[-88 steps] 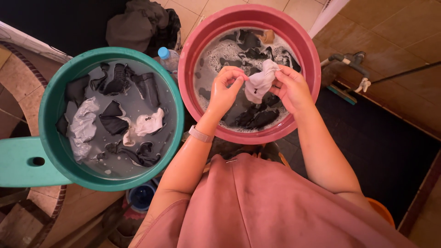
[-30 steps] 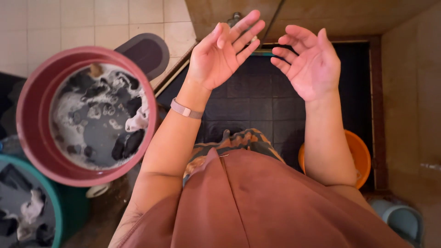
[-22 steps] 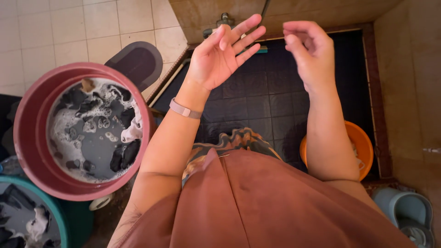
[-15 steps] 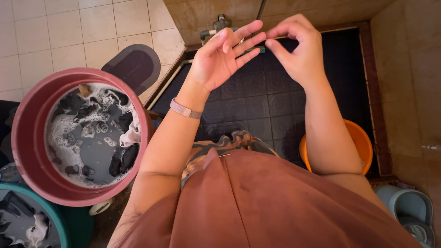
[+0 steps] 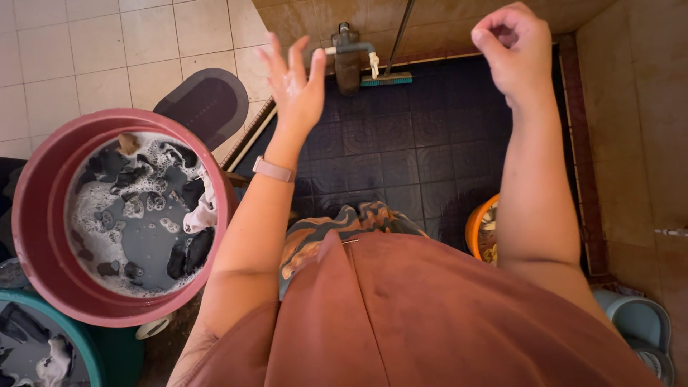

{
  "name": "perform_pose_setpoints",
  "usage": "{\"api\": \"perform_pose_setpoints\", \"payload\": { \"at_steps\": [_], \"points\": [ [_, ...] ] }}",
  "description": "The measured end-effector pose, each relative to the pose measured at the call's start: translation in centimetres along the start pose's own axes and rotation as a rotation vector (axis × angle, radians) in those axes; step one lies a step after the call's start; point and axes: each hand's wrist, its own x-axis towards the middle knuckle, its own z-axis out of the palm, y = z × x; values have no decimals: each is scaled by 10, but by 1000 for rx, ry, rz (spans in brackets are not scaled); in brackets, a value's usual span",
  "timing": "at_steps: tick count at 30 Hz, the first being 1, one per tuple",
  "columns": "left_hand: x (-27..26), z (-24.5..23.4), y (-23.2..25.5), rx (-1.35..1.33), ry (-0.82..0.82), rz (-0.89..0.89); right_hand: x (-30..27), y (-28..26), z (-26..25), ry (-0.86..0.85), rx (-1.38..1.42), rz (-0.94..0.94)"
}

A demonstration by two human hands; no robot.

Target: Manually wash clothes in a basin using water and detergent.

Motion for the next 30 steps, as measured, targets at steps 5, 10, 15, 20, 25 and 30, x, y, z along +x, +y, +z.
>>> {"api": "perform_pose_setpoints", "payload": {
  "at_steps": [5,10,15,20,25,30],
  "points": [
    [0,-9,-4,121,54,18,12,38,-16,-21,-112,17],
    [-2,-9,17,101,-6,-2,13,1,-25,-28,-833,-578],
    [-1,21,17,6,-123,95,8,-4,-38,169,-411,-190],
    [-11,32,53,-287,-331,200,-22,40,3,191,-549,-179],
    [-16,44,74,-495,-470,222,-30,-14,20,-172,-754,208],
    [-16,56,72,-492,-418,273,-28,-16,5,-134,155,193]
  ]
}}
